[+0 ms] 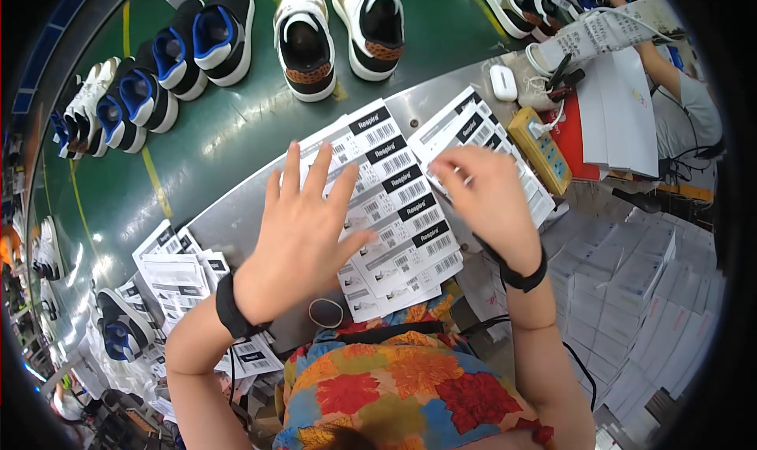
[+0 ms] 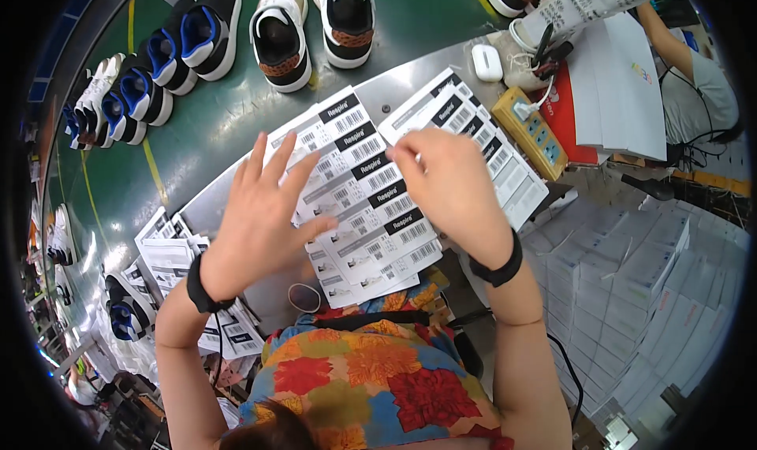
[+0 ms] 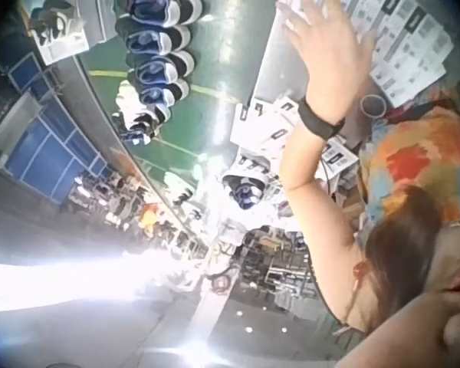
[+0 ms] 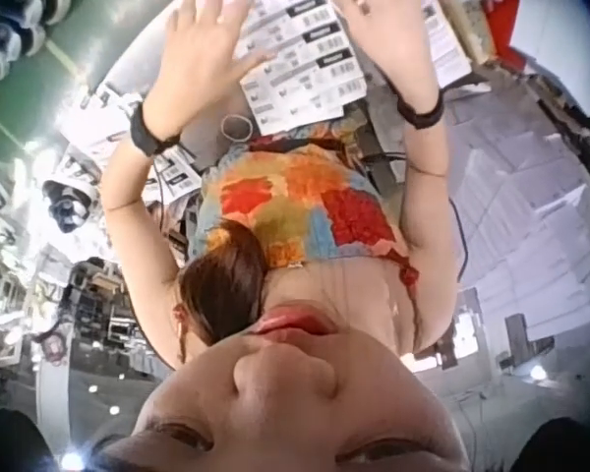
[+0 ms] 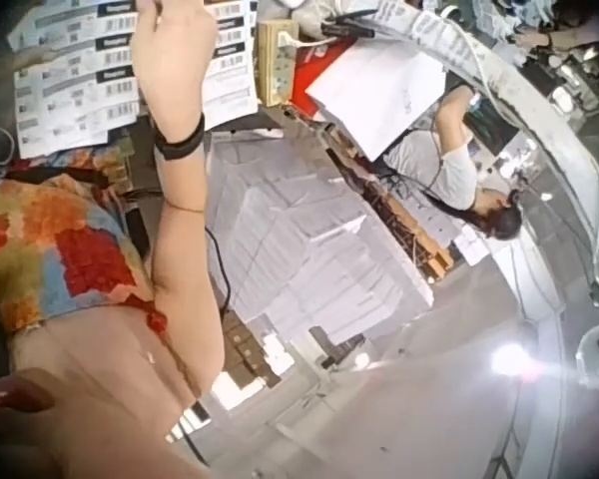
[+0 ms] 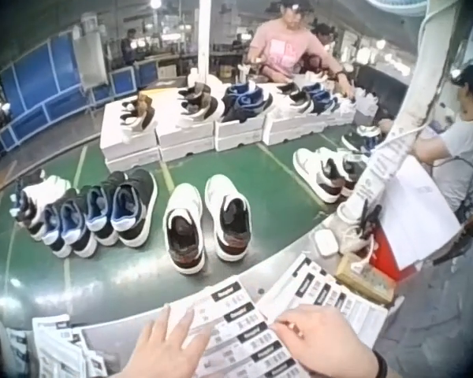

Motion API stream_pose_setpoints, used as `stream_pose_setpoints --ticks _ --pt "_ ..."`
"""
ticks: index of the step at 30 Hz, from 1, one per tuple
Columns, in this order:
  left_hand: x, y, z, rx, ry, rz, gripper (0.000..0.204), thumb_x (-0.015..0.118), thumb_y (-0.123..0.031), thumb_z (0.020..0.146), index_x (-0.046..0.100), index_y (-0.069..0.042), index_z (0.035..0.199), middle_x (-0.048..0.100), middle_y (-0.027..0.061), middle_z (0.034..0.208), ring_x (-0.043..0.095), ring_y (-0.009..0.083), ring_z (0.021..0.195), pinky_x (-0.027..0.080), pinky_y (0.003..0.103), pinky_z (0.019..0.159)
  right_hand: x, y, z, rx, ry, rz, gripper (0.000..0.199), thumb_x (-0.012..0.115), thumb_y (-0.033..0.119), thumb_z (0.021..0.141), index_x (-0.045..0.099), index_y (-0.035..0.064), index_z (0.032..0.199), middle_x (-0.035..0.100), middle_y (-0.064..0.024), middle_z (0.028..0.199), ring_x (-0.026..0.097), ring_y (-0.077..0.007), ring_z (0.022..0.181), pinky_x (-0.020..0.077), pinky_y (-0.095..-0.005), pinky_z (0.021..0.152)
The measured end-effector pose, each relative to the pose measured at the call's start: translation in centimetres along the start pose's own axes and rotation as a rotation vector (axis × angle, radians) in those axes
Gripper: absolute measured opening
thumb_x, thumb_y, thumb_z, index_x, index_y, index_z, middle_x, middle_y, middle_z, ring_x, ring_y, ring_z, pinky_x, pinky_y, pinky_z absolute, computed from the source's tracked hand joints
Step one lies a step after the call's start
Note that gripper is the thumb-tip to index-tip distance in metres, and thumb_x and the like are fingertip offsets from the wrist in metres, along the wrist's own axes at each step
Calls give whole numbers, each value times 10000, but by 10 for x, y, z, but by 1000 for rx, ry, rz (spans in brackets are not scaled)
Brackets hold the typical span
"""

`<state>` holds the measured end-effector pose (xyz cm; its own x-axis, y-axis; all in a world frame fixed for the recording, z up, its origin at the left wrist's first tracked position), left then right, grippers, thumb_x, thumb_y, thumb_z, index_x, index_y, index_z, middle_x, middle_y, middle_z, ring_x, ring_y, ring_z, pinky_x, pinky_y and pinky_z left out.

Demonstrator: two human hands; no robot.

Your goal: Checking shoe pairs and organizing barcode labels in a manufacturing environment.

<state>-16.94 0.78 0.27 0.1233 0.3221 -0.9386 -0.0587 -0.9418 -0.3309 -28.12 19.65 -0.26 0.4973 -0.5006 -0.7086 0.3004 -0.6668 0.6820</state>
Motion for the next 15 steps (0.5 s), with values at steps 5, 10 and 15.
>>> stream_pose_setpoints --ticks 5,10,15 --pt "39 2 -16 -69 1 -32 857 834 -436 610 513 -78 1320 385 215 1448 317 477 1336 359 532 1000 46 -22 -15 -94 -123 -210 177 643 157 860 643 1 943 561 -141 813 611 -323 693 500 -384 615" --pt "42 6 -16 -89 -25 -56 893 848 -454 567 523 -95 1317 387 182 1459 323 451 1343 362 518 992 67 -22 -23 -202 -153 -562 342 609 6 773 596 -96 1099 542 -136 892 602 -270 834 517 -330 631" --pt "41 6 -18 -83 -62 -40 901 854 -455 551 527 -109 1316 401 168 1454 336 443 1336 365 515 987 71 -12 -30 -312 -146 -665 378 630 8 754 573 -103 1111 546 -154 954 591 -288 836 516 -337 652"
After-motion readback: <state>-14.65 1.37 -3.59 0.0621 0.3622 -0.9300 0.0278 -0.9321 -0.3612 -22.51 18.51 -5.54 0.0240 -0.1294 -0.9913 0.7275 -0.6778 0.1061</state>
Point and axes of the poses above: each hand's wrist, its own z-axis towards the middle knuckle, its own x-axis out of the palm, y = z × x, the point moved 3 cm from there along z, towards the middle knuckle
